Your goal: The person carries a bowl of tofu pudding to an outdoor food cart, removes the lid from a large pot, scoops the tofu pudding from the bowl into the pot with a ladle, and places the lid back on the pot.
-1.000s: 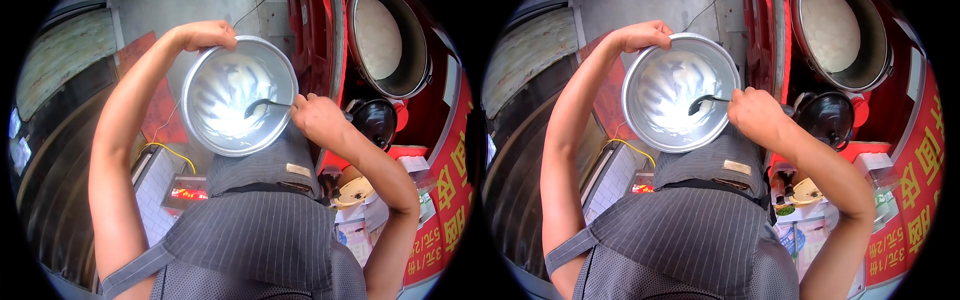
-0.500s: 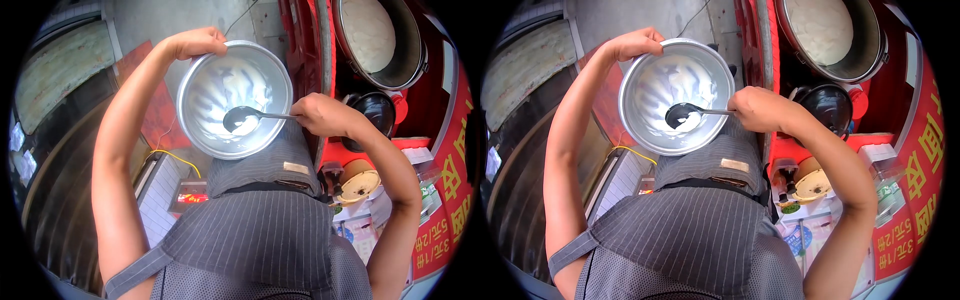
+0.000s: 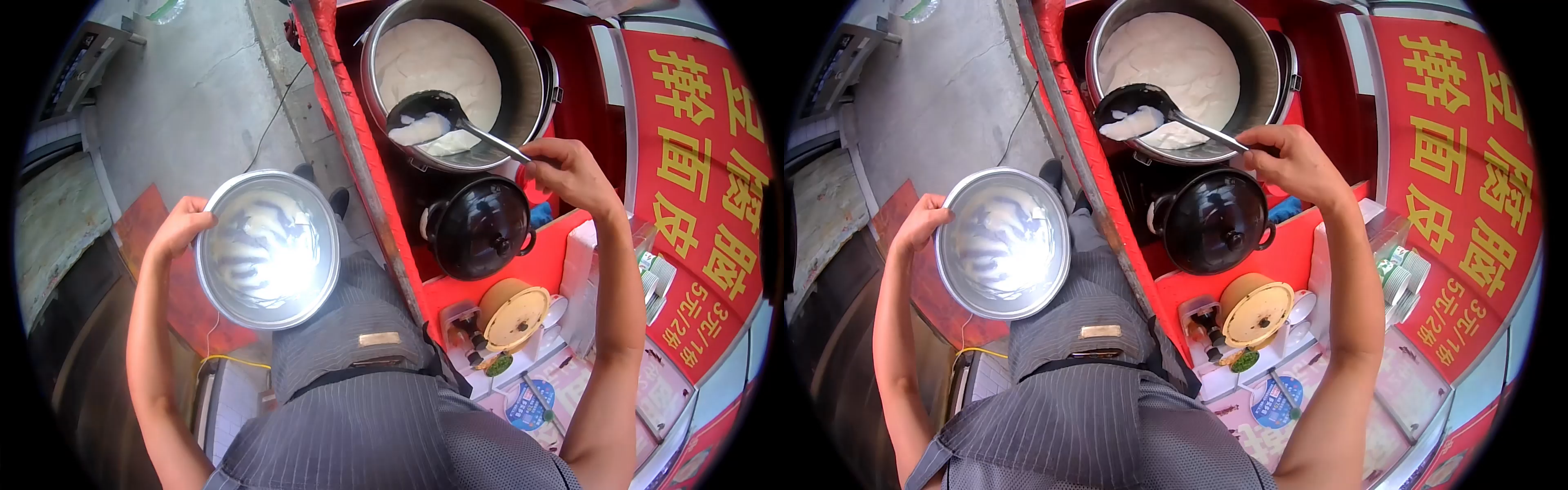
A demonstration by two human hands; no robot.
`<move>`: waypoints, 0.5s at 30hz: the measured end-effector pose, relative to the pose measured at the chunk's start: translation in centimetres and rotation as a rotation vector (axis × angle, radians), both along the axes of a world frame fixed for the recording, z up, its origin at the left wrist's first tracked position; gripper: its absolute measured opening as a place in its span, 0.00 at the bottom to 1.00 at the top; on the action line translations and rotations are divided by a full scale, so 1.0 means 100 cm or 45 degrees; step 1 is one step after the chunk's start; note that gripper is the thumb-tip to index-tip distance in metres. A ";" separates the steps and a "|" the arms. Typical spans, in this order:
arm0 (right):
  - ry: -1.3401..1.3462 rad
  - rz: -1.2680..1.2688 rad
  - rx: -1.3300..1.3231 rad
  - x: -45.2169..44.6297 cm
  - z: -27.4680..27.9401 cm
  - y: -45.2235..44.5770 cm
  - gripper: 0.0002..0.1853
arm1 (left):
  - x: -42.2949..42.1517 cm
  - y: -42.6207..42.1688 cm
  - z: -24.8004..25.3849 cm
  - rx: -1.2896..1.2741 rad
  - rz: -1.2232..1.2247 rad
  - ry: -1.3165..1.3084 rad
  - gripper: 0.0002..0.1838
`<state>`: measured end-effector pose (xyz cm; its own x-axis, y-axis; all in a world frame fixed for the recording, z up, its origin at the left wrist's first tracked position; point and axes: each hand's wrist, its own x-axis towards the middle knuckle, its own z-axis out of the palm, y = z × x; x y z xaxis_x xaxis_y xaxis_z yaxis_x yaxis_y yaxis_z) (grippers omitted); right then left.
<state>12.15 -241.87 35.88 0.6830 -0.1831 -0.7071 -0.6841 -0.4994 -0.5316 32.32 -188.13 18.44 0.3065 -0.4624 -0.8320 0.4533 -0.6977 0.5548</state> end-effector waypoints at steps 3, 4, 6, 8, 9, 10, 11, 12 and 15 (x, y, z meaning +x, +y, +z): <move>-0.029 0.129 -0.330 0.005 -0.019 -0.041 0.15 | -0.007 0.007 -0.004 0.004 0.097 -0.009 0.09; -0.079 0.226 -0.426 0.004 -0.033 -0.056 0.16 | -0.009 0.007 -0.005 -0.001 0.163 -0.012 0.09; -0.139 0.382 -0.543 0.000 -0.067 -0.086 0.16 | -0.011 0.012 -0.006 0.004 0.192 -0.006 0.09; -0.170 0.627 -0.754 -0.002 -0.087 -0.097 0.15 | -0.014 0.011 -0.004 0.014 0.256 -0.013 0.08; -0.167 0.620 -0.753 -0.003 -0.095 -0.100 0.15 | -0.016 0.012 -0.004 0.016 0.249 -0.012 0.08; -0.155 0.794 -0.847 -0.003 -0.105 -0.103 0.13 | -0.017 0.013 -0.004 0.032 0.250 -0.019 0.08; -0.143 0.968 -0.942 -0.005 -0.113 -0.104 0.12 | -0.017 0.014 -0.005 0.047 0.251 -0.028 0.08; -0.232 0.991 -0.965 -0.008 -0.119 -0.104 0.08 | -0.018 0.014 -0.005 0.050 0.244 -0.032 0.08; -0.263 1.071 -1.052 -0.013 -0.127 -0.102 0.07 | -0.020 0.017 -0.010 0.057 0.250 -0.050 0.09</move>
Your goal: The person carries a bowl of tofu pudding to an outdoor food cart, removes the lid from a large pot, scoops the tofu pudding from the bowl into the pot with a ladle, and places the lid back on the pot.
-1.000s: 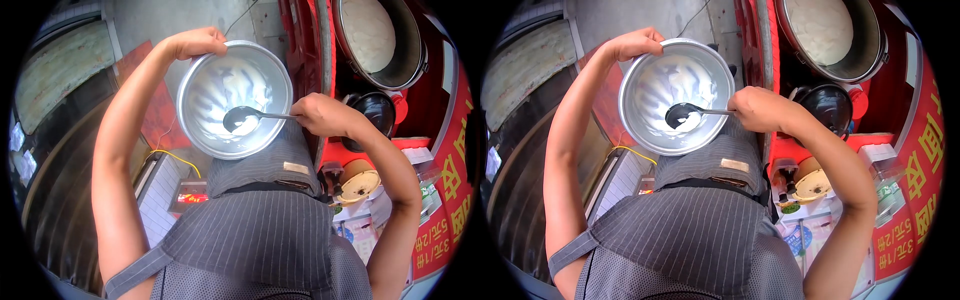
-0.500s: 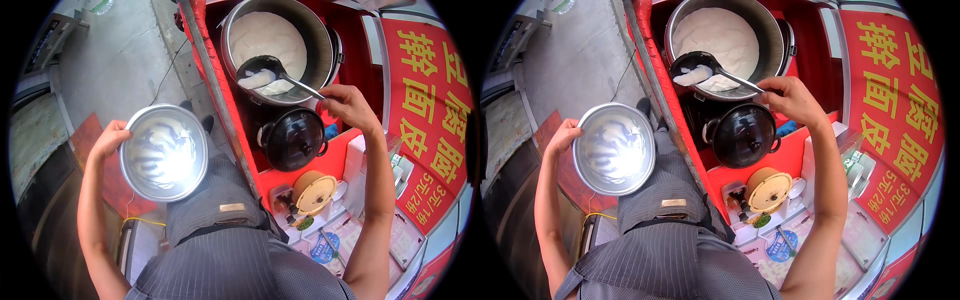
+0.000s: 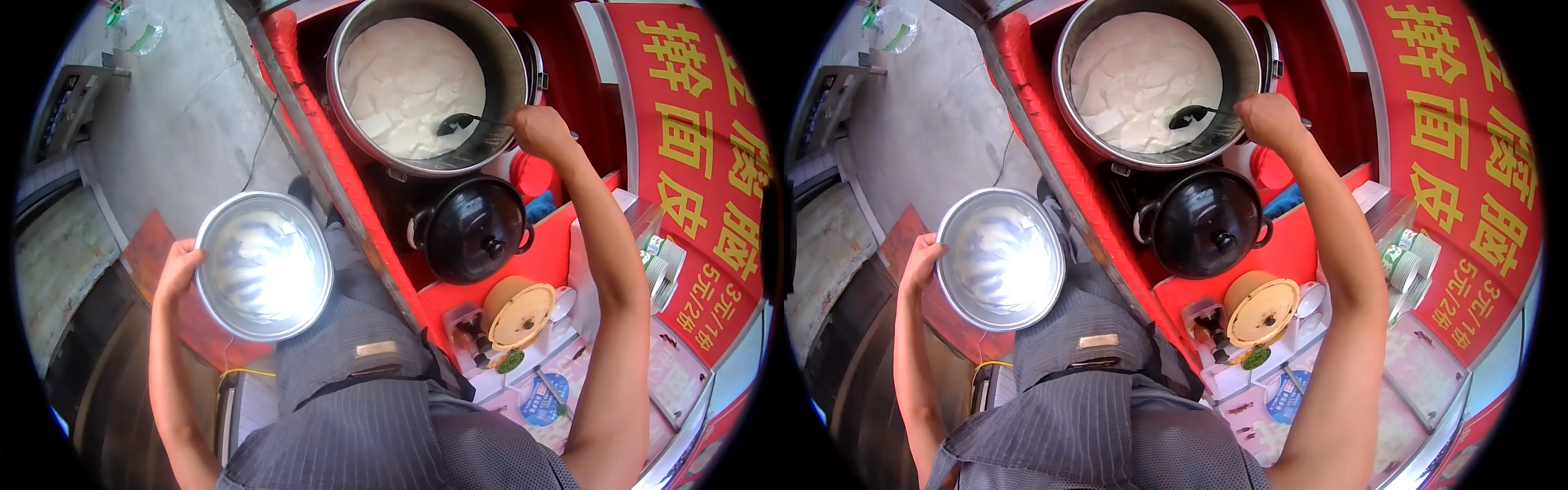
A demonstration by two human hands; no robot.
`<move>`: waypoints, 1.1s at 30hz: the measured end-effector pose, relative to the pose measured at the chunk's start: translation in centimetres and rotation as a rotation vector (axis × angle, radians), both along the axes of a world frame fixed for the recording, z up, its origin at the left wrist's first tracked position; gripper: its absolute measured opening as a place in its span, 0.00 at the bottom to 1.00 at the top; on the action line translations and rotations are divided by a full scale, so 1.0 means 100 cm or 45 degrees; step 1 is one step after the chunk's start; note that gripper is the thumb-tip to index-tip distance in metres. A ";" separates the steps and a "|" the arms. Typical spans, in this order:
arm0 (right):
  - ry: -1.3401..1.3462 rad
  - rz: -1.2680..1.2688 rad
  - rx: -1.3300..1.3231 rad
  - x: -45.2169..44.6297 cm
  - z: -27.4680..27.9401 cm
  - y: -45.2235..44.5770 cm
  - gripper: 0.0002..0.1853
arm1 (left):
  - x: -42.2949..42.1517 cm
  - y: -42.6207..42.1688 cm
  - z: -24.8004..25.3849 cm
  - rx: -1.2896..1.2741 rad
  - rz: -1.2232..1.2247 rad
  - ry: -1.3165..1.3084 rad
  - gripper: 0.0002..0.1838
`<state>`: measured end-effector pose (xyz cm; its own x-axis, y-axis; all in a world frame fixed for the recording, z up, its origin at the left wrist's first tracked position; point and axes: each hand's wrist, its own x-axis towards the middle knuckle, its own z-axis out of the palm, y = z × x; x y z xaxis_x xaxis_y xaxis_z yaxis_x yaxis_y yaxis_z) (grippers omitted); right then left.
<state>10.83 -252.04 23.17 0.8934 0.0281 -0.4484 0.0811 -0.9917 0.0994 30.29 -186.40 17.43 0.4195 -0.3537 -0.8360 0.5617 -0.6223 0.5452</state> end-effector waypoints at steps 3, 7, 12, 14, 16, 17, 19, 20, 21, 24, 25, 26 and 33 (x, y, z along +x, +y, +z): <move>-0.089 -0.049 0.034 -0.004 0.007 0.006 0.06 | -0.001 -0.002 0.002 -0.039 0.017 -0.011 0.09; -0.170 -0.194 -0.009 -0.013 0.042 0.029 0.08 | 0.000 -0.007 0.011 -0.034 0.001 0.002 0.10; -0.610 -0.609 0.452 -0.032 0.087 0.087 0.11 | -0.012 -0.025 0.032 -0.067 0.075 -0.054 0.10; -0.449 -1.137 0.901 -0.036 0.105 0.134 0.16 | -0.021 -0.022 0.033 -0.031 0.106 -0.104 0.10; -0.294 -1.559 1.502 -0.039 0.109 0.181 0.16 | -0.033 -0.027 0.040 -0.039 0.201 -0.091 0.10; -0.180 -1.597 1.686 -0.038 0.112 0.205 0.16 | -0.039 -0.031 0.045 -0.045 0.203 -0.128 0.13; 0.110 -1.679 1.944 -0.031 0.114 0.250 0.13 | -0.052 -0.025 0.037 -0.038 0.272 -0.176 0.16; 0.274 -1.707 2.018 -0.025 0.112 0.272 0.12 | -0.059 -0.024 0.036 -0.044 0.332 -0.186 0.16; 0.431 -1.738 2.051 -0.016 0.107 0.292 0.12 | -0.066 -0.024 0.038 -0.055 0.389 -0.189 0.16; 0.638 -1.837 2.118 0.005 0.070 0.354 0.11 | -0.084 -0.024 0.038 -0.072 0.559 -0.215 0.15; 0.666 -1.921 2.180 0.011 0.053 0.372 0.10 | -0.091 -0.022 0.036 -0.074 0.609 -0.212 0.14; 0.668 -1.951 2.199 0.016 0.030 0.389 0.10 | -0.097 -0.020 0.034 -0.078 0.659 -0.209 0.14; 0.477 -2.137 2.113 0.079 -0.024 0.439 0.09 | -0.134 -0.030 0.040 -0.202 0.844 -0.295 0.12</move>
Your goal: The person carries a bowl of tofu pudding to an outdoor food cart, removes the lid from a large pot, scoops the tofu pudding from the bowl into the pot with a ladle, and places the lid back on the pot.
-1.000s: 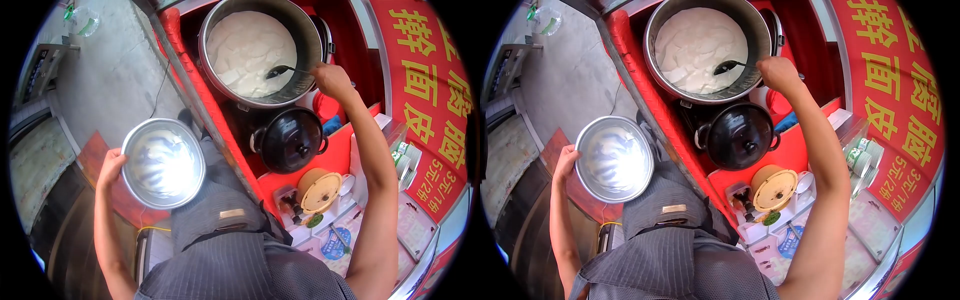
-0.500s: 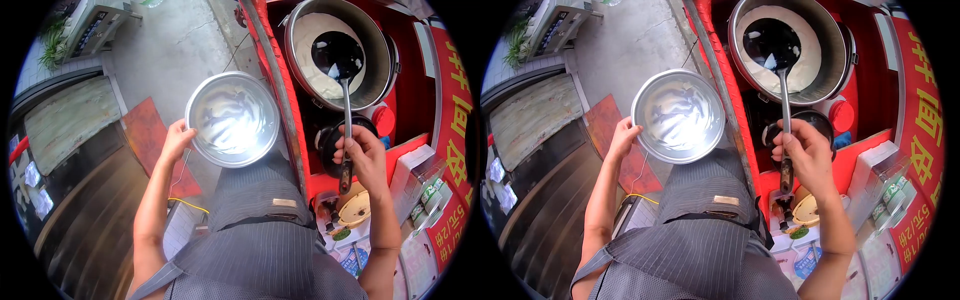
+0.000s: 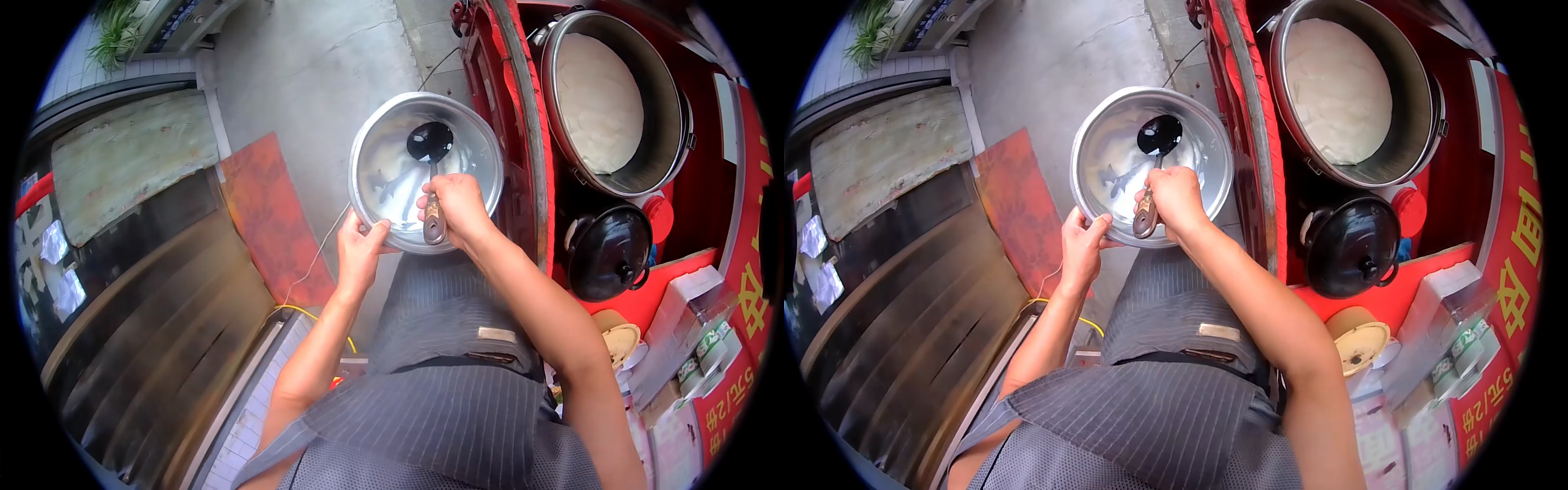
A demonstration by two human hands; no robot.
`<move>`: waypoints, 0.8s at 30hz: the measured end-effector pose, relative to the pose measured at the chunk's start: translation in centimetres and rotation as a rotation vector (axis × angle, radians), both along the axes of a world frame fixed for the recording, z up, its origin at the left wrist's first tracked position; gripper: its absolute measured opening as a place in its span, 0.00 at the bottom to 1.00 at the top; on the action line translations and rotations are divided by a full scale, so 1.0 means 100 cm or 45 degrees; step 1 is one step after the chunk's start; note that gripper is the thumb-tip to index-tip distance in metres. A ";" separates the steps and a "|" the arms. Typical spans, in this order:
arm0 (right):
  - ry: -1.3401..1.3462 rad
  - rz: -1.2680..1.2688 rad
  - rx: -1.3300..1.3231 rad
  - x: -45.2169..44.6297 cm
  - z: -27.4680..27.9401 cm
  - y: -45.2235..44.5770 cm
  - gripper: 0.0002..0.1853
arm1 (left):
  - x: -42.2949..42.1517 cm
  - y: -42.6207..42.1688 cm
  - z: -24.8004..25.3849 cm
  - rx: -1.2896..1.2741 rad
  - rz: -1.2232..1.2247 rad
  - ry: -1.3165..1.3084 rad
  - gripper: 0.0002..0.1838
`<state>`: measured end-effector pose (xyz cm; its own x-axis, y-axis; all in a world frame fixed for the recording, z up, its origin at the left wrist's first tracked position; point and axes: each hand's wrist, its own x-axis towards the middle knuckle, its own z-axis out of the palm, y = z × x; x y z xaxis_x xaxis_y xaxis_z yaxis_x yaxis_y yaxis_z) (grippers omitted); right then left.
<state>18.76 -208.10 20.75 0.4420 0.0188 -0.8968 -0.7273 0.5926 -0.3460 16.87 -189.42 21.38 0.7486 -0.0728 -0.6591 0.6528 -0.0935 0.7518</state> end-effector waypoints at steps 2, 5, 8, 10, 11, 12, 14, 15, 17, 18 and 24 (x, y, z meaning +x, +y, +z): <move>-0.017 0.001 -0.001 0.006 -0.003 0.007 0.09 | -0.005 -0.002 -0.003 -0.002 0.003 -0.021 0.13; -0.053 -0.051 -0.056 0.011 -0.001 0.023 0.08 | -0.009 -0.007 -0.004 -0.029 0.010 -0.077 0.13; -0.082 0.067 -0.166 0.009 0.001 0.034 0.10 | -0.013 -0.006 -0.008 -0.046 0.036 -0.019 0.13; -0.110 0.214 -0.225 0.006 0.006 0.035 0.10 | -0.021 0.000 -0.020 0.027 -0.034 -0.151 0.12; -0.141 0.364 -0.279 0.004 0.009 0.036 0.10 | -0.021 -0.002 -0.016 0.025 -0.036 -0.146 0.12; -0.154 0.467 -0.328 0.002 0.008 0.035 0.11 | -0.019 -0.005 -0.010 0.008 0.008 -0.090 0.11; -0.222 0.614 -0.450 -0.004 0.002 0.035 0.12 | -0.017 -0.008 -0.006 -0.008 0.050 -0.033 0.11; -0.293 0.761 -0.571 -0.006 0.001 0.034 0.12 | -0.018 -0.007 -0.006 -0.045 0.082 -0.005 0.11; -0.301 0.796 -0.504 -0.009 0.005 0.028 0.12 | -0.016 -0.007 -0.005 -0.081 0.113 0.021 0.11; -0.310 0.831 -0.438 -0.010 0.007 0.024 0.12 | -0.015 -0.007 -0.003 -0.086 0.122 0.045 0.11; -0.296 0.837 -0.075 -0.028 0.017 -0.002 0.08 | -0.011 0.002 -0.002 -0.160 0.109 0.084 0.12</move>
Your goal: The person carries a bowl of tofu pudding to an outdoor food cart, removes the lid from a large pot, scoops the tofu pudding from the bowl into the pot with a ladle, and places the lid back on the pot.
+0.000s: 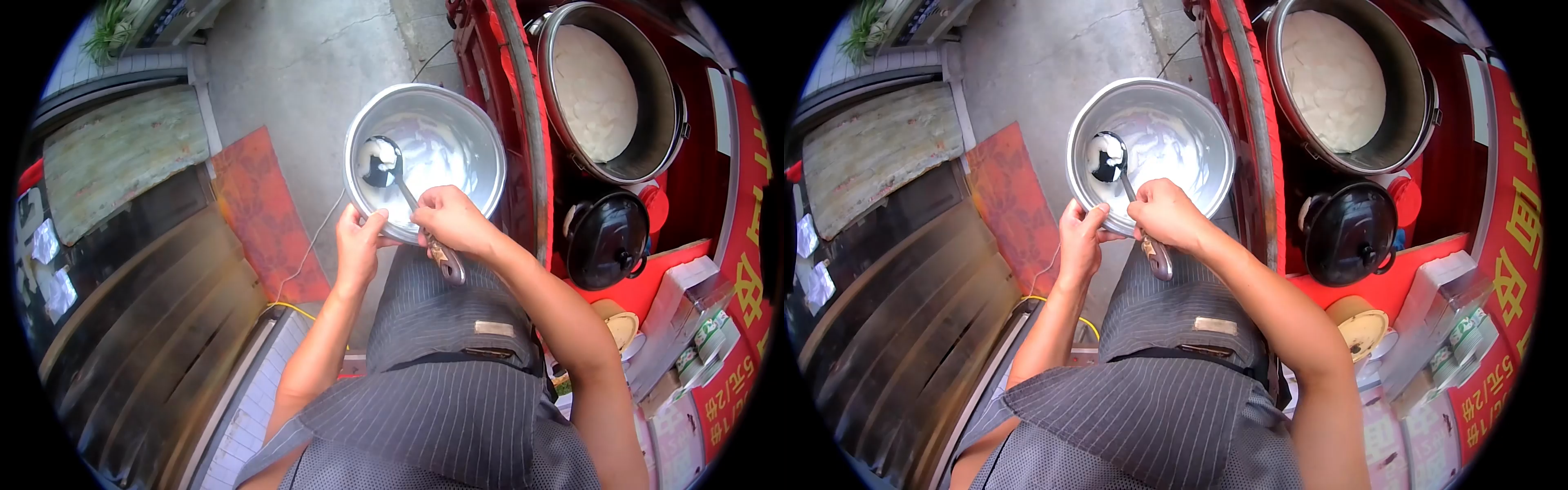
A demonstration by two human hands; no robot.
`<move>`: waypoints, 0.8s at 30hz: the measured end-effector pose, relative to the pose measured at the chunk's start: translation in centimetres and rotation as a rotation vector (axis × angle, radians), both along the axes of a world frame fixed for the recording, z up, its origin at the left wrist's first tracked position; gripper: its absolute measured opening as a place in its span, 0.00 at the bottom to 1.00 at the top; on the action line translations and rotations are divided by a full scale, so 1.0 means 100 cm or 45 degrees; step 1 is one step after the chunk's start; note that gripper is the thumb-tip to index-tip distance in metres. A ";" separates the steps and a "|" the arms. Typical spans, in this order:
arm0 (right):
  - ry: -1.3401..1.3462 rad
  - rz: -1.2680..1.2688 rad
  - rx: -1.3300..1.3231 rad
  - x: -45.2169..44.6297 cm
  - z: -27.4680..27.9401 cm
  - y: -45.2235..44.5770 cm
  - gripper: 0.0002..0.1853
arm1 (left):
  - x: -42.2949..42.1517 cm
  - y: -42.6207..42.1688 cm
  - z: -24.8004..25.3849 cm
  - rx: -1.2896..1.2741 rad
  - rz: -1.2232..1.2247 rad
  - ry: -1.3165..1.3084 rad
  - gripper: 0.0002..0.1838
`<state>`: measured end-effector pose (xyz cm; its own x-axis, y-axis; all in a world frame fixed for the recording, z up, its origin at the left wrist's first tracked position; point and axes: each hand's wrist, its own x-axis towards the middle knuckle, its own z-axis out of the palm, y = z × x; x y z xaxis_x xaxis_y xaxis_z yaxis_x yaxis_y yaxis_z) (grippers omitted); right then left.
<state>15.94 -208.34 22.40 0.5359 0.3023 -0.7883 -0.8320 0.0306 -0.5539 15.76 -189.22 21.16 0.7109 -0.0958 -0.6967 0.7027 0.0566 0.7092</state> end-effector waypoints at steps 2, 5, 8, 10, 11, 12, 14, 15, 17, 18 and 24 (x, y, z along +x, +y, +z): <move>0.077 -0.019 0.064 -0.004 0.026 -0.022 0.08 | 0.002 0.000 0.000 0.005 -0.006 0.007 0.13; 0.163 -0.080 0.157 -0.016 0.059 -0.062 0.08 | 0.004 0.003 -0.004 0.054 -0.008 0.014 0.12; 0.150 -0.180 0.179 -0.035 0.085 -0.106 0.08 | 0.008 0.010 -0.012 0.084 -0.016 0.022 0.13; 0.089 -0.272 0.194 -0.051 0.105 -0.139 0.10 | 0.009 0.014 -0.021 0.079 -0.022 0.030 0.13; 0.079 -0.341 0.194 -0.058 0.113 -0.154 0.10 | 0.010 0.016 -0.025 0.084 -0.031 0.021 0.13; 0.080 -0.403 0.114 -0.064 0.122 -0.169 0.10 | 0.011 0.015 -0.027 0.111 -0.042 0.025 0.12; 0.088 -0.541 -0.036 -0.075 0.135 -0.198 0.10 | 0.014 0.009 -0.026 0.143 -0.043 0.039 0.12; 0.100 -0.616 -0.102 -0.082 0.136 -0.213 0.10 | 0.016 0.007 -0.023 0.154 -0.031 0.054 0.11; 0.026 -0.715 -0.239 -0.090 0.126 -0.238 0.10 | 0.019 0.006 -0.023 0.163 -0.076 0.057 0.11; 0.020 -0.774 -0.303 -0.091 0.116 -0.249 0.09 | 0.020 0.005 -0.025 0.174 -0.083 0.063 0.10; 0.089 -1.075 -0.587 -0.082 0.038 -0.298 0.10 | 0.025 -0.004 -0.024 0.197 -0.079 0.093 0.10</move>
<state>7.71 -238.19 26.16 0.3824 -0.5084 -0.7716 -0.6670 0.4260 -0.6113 18.26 -189.60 18.73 0.6541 -0.0250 -0.7560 0.7513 -0.0943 0.6532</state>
